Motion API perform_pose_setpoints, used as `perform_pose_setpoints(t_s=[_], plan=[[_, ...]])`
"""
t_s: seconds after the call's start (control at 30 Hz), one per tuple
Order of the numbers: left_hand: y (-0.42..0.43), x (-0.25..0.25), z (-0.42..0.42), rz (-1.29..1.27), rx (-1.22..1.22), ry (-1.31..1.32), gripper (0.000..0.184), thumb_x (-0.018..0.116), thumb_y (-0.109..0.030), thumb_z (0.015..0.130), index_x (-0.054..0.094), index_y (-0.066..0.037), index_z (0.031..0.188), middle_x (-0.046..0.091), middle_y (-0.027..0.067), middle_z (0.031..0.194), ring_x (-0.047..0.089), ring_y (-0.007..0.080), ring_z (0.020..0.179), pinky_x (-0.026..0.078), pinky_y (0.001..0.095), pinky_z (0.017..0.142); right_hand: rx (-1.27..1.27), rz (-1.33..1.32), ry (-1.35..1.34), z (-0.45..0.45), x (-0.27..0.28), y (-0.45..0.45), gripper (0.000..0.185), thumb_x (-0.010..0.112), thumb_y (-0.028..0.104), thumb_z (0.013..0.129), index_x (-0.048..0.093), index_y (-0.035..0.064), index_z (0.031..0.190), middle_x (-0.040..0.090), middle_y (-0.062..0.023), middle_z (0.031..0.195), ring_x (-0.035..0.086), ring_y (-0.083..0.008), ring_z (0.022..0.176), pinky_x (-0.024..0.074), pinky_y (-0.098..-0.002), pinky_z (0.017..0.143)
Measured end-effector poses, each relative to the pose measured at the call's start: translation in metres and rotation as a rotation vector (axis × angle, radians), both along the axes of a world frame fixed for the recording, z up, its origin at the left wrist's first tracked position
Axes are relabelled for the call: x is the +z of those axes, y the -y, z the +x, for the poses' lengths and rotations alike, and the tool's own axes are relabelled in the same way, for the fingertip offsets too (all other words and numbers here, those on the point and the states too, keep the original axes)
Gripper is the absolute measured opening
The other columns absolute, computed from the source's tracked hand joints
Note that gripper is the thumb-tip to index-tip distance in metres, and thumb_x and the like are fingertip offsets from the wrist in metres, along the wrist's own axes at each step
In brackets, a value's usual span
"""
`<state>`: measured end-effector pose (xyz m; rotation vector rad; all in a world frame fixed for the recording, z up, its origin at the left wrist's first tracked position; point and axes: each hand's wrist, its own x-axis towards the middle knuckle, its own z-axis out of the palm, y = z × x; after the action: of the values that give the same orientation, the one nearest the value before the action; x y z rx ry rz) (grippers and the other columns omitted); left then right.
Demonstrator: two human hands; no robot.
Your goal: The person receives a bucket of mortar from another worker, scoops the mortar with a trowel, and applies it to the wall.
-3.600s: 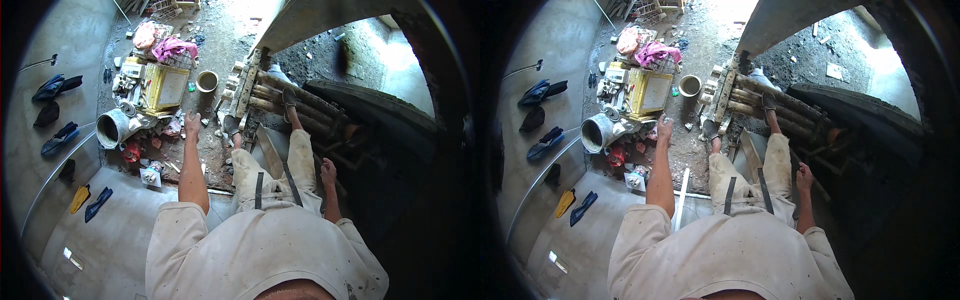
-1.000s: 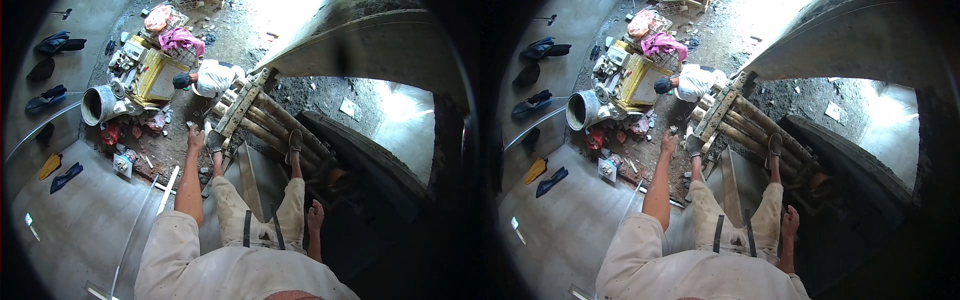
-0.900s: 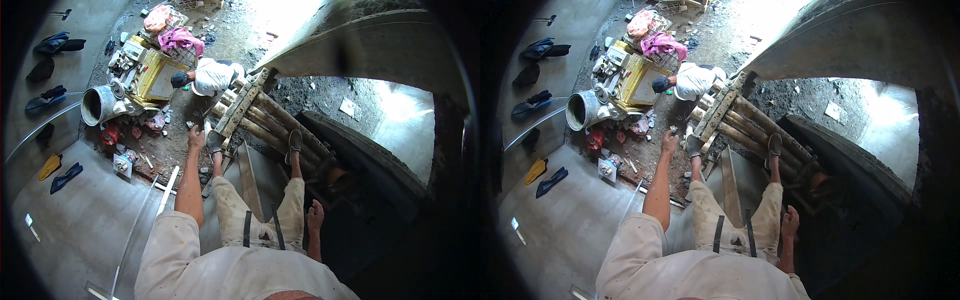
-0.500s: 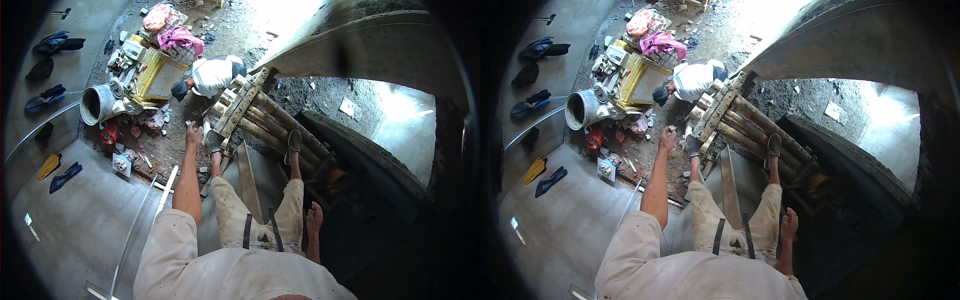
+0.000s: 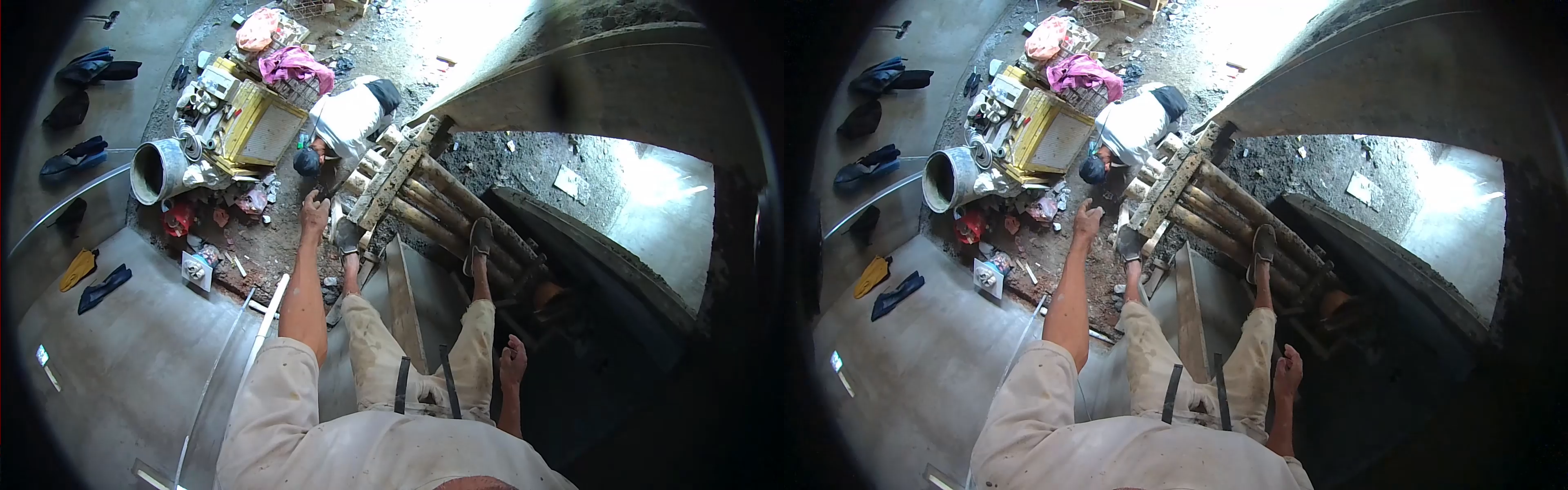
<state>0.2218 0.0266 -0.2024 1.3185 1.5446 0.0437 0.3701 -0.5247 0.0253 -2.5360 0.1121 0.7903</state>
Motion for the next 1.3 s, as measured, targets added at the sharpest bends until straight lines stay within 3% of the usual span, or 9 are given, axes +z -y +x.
perform_pose_setpoints(t_s=[0.1,0.17,0.37,0.7,0.87,0.93,1.1,1.3], plan=[[-0.008,0.02,0.019,-0.054,0.016,0.019,0.052,0.058,-0.02,0.078,0.041,-0.004,0.125,0.053,0.0204,0.113,0.053,0.026,0.101,0.042,0.0331,0.085,0.016,-0.021,0.0,-0.001,-0.002,0.003,0.034,0.05,0.002,0.079,0.053,0.0072,0.113,0.052,-0.0024,0.096,0.049,-0.0061,0.07,0.0443,-0.0201,0.058],[-0.016,-0.013,0.015,-0.061,0.024,0.063,0.052,0.058,-0.02,0.077,0.041,-0.004,0.125,0.052,0.0207,0.113,0.053,0.0262,0.101,0.042,0.033,0.085,0.022,-0.032,-0.006,-0.003,-0.002,0.004,0.034,0.05,0.002,0.079,0.053,0.0073,0.113,0.052,-0.0026,0.096,0.05,-0.0062,0.07,0.0444,-0.0201,0.058],[-0.024,0.004,0.033,-0.023,0.031,0.085,0.052,0.058,-0.02,0.078,0.041,-0.003,0.124,0.051,0.0219,0.115,0.052,0.0273,0.103,0.04,0.0332,0.087,0.066,-0.037,-0.002,-0.008,-0.005,-0.001,0.035,0.049,0.002,0.079,0.052,0.0073,0.113,0.052,-0.0033,0.098,0.051,-0.007,0.073,0.045,-0.0203,0.059],[-0.019,-0.035,-0.01,-0.005,0.046,0.058,0.053,0.06,-0.022,0.077,0.041,-0.004,0.124,0.051,0.0226,0.113,0.052,0.0293,0.103,0.04,0.0327,0.088,0.09,-0.036,-0.057,-0.004,-0.004,-0.023,0.034,0.049,0.004,0.08,0.051,0.0057,0.114,0.052,-0.0035,0.099,0.05,-0.0071,0.076,0.0453,-0.0205,0.06],[-0.018,-0.055,-0.034,0.022,0.077,0.104,0.052,0.059,-0.02,0.077,0.041,-0.004,0.123,0.054,0.0205,0.108,0.056,0.0255,0.095,0.043,0.0312,0.082,0.123,-0.035,-0.06,-0.004,-0.002,-0.038,0.034,0.049,0.004,0.08,0.051,0.0051,0.114,0.052,-0.0037,0.099,0.051,-0.0073,0.077,0.0456,-0.0205,0.061],[-0.018,-0.044,-0.035,-0.003,0.096,0.093,0.052,0.059,-0.02,0.077,0.041,-0.004,0.122,0.055,0.0198,0.106,0.056,0.0241,0.092,0.044,0.0309,0.08,0.052,-0.047,-0.095,-0.004,0.002,-0.05,0.033,0.048,-0.001,0.078,0.054,0.0031,0.11,0.055,-0.0086,0.102,0.054,-0.0149,0.09,0.0437,-0.0257,0.079],[-0.022,-0.028,-0.039,-0.064,0.123,0.1,0.052,0.059,-0.019,0.076,0.042,-0.003,0.122,0.057,0.0179,0.103,0.057,0.0216,0.088,0.044,0.0301,0.077,0.046,-0.053,-0.111,-0.002,0.003,-0.064,0.033,0.048,-0.002,0.078,0.054,0.0031,0.11,0.055,-0.0087,0.103,0.054,-0.0153,0.09,0.0438,-0.0263,0.08],[-0.019,-0.035,-0.05,-0.019,0.083,0.022,0.052,0.058,-0.02,0.076,0.041,-0.003,0.123,0.056,0.0196,0.106,0.057,0.0243,0.092,0.043,0.0318,0.081,0.062,-0.049,-0.122,-0.005,-0.001,-0.071,0.033,0.048,0.0,0.079,0.053,0.0025,0.111,0.055,-0.01,0.105,0.055,-0.0166,0.091,0.0439,-0.0275,0.081]])
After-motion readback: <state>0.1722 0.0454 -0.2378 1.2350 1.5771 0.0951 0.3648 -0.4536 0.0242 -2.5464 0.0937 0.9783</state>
